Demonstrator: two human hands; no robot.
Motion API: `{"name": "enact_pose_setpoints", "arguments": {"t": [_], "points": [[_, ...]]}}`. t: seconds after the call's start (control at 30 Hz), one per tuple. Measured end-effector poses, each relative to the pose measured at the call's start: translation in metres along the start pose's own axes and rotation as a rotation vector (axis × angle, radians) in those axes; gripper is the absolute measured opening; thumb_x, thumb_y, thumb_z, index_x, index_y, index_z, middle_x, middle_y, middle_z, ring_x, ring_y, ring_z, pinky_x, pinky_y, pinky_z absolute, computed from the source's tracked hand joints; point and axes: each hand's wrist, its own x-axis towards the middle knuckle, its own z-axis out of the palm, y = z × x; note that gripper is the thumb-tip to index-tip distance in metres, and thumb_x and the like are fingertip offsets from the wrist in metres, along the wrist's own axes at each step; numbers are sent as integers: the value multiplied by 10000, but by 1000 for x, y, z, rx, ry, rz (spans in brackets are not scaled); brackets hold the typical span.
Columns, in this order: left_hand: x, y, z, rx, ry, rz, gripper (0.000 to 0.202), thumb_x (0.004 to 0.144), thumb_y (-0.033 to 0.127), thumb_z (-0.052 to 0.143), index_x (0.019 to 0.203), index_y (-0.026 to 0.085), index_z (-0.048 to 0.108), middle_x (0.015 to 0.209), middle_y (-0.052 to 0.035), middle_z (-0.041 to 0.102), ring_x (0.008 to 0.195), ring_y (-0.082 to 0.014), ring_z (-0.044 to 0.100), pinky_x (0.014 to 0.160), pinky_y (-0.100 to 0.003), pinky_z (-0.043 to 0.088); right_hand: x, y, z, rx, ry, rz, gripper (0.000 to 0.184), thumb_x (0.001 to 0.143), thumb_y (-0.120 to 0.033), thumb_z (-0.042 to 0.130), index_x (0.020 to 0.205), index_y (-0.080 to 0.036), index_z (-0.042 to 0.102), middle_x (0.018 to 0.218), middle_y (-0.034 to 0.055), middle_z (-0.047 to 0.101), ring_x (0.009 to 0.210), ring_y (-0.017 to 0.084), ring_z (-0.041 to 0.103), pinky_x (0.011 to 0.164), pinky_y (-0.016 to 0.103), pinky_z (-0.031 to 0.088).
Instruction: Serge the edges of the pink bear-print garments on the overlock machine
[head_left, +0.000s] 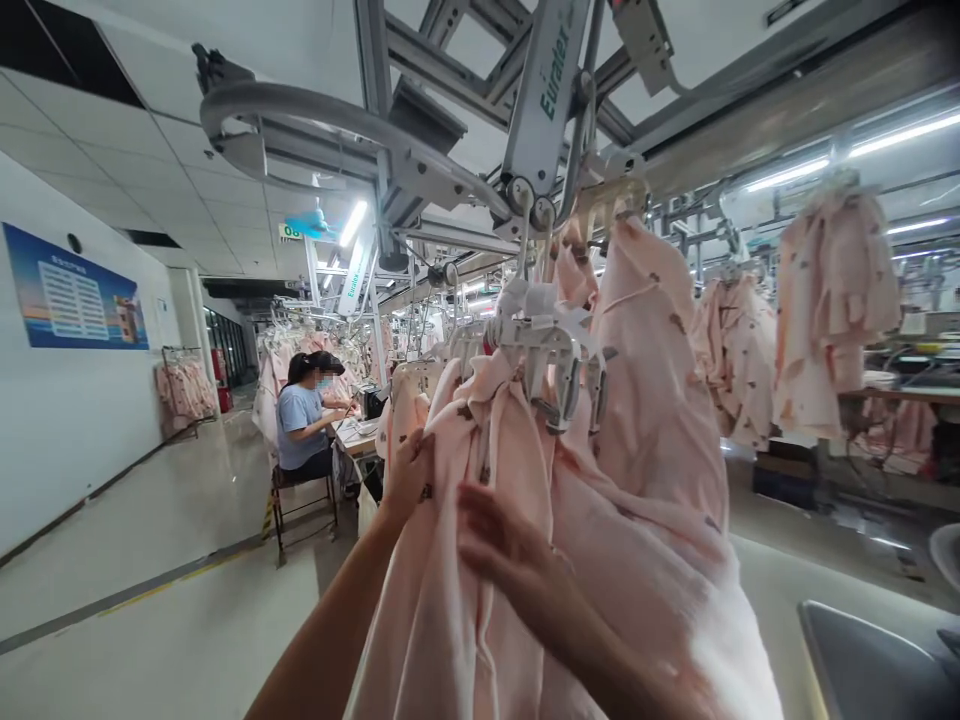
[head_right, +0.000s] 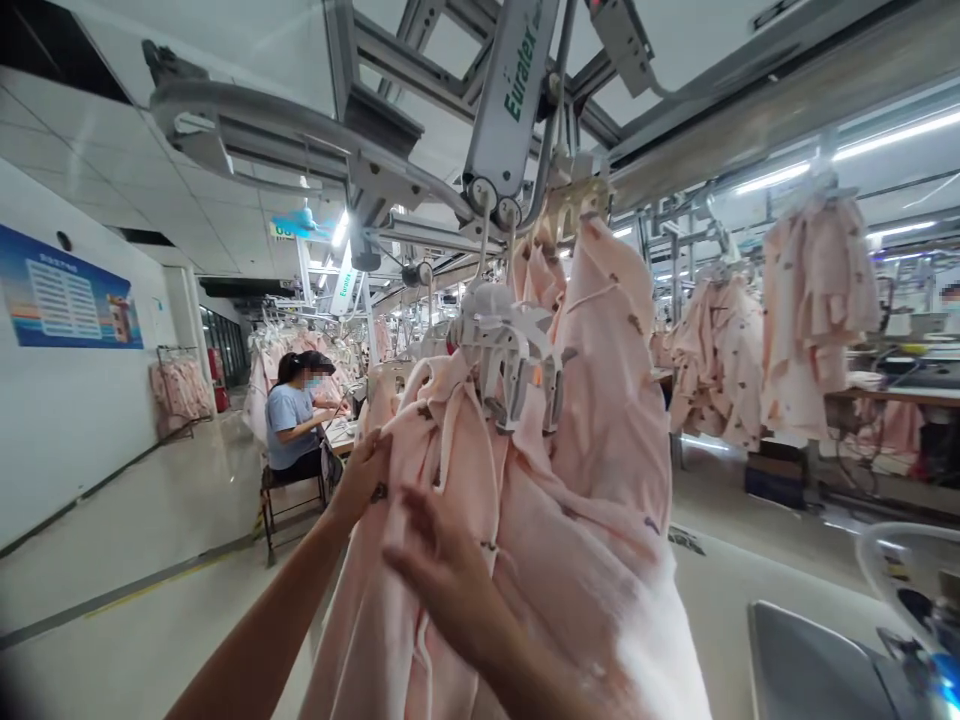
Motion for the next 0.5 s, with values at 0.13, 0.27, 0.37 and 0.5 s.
{"name": "enact_pose_setpoints", "arguments": {"t": [0.13, 0.27, 0.37, 0.5], "points": [[6, 30, -33, -53, 59, -15, 418, 780, 540, 468, 946, 164, 544, 837, -25, 610, 779, -147, 565, 699, -230, 464, 62, 12, 32, -60, 166, 239, 532, 726, -348, 648, 1200, -149, 513, 1195, 130, 533, 1156, 313, 455, 984, 418, 360], [12, 47, -59, -35, -50, -82, 473, 710, 575, 573, 951, 168, 593, 746, -32, 631, 700, -166, 589, 647, -247, 485, 69, 27, 47, 37, 84, 427, 327, 681, -282, 661, 962, -129, 595, 1022, 149, 608, 1047, 343, 522, 942, 446, 368], [16, 46, -80, 242, -110, -61, 425, 736, 546, 551, 913, 164, 607, 703, -34, 622, 661, -177, 594, 614, -254, 468, 60, 39, 49, 202, 65, 462, 179, 752, -315, 560, 825, -157, 600, 861, 95, 644, 941, 290, 579, 866, 405, 437], [38, 50, -106, 580, 5, 31, 234, 767, 388, 536, 828, 168, 588, 679, -46, 583, 813, -251, 594, 675, -280, 419, 46, 41, 41, 459, 59, 530, 368, 792, -513, 487, 914, -181, 586, 700, 36, 635, 656, 207, 617, 615, 311, 517]]}}
